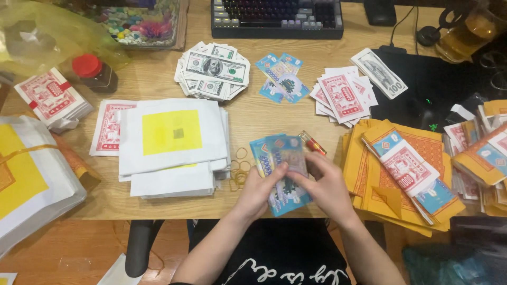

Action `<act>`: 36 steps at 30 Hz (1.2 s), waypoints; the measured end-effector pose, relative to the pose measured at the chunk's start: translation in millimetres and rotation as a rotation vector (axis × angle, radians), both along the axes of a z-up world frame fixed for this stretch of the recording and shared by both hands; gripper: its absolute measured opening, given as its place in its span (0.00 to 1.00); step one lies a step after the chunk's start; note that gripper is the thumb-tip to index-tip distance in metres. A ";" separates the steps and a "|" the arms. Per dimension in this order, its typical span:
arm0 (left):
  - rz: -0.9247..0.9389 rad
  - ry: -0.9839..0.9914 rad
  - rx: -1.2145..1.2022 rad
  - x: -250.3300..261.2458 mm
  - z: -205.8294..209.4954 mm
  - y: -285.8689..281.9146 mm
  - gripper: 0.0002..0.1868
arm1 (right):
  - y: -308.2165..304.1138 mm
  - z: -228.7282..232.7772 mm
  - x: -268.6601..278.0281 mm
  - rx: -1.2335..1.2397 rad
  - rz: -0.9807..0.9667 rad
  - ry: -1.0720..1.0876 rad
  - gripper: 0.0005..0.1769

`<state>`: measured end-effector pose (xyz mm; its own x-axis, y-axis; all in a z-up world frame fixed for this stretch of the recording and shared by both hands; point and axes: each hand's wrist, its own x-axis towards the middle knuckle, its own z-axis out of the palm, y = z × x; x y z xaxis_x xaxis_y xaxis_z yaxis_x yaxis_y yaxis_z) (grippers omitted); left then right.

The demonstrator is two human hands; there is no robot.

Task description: Sorting and counting various types of ritual paper money on a desk

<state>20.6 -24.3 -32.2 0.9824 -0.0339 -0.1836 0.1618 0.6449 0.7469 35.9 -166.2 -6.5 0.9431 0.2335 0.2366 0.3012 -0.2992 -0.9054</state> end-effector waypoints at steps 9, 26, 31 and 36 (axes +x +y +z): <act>0.077 0.037 0.113 -3.3 -4.0 -2.9 0.14 | -39.5 -14.9 -5.6 0.200 -0.371 0.092 0.11; 0.059 -0.108 0.187 4.1 -71.2 3.4 0.30 | -0.3 -6.0 -19.0 0.251 -0.175 0.238 0.22; 0.052 -0.008 0.136 -4.9 -17.1 -1.7 0.24 | -4.6 -11.0 -18.2 0.262 -0.202 0.260 0.16; 0.048 0.149 0.097 2.0 -9.2 -1.6 0.24 | -18.1 -17.4 -6.8 0.147 -0.238 0.124 0.13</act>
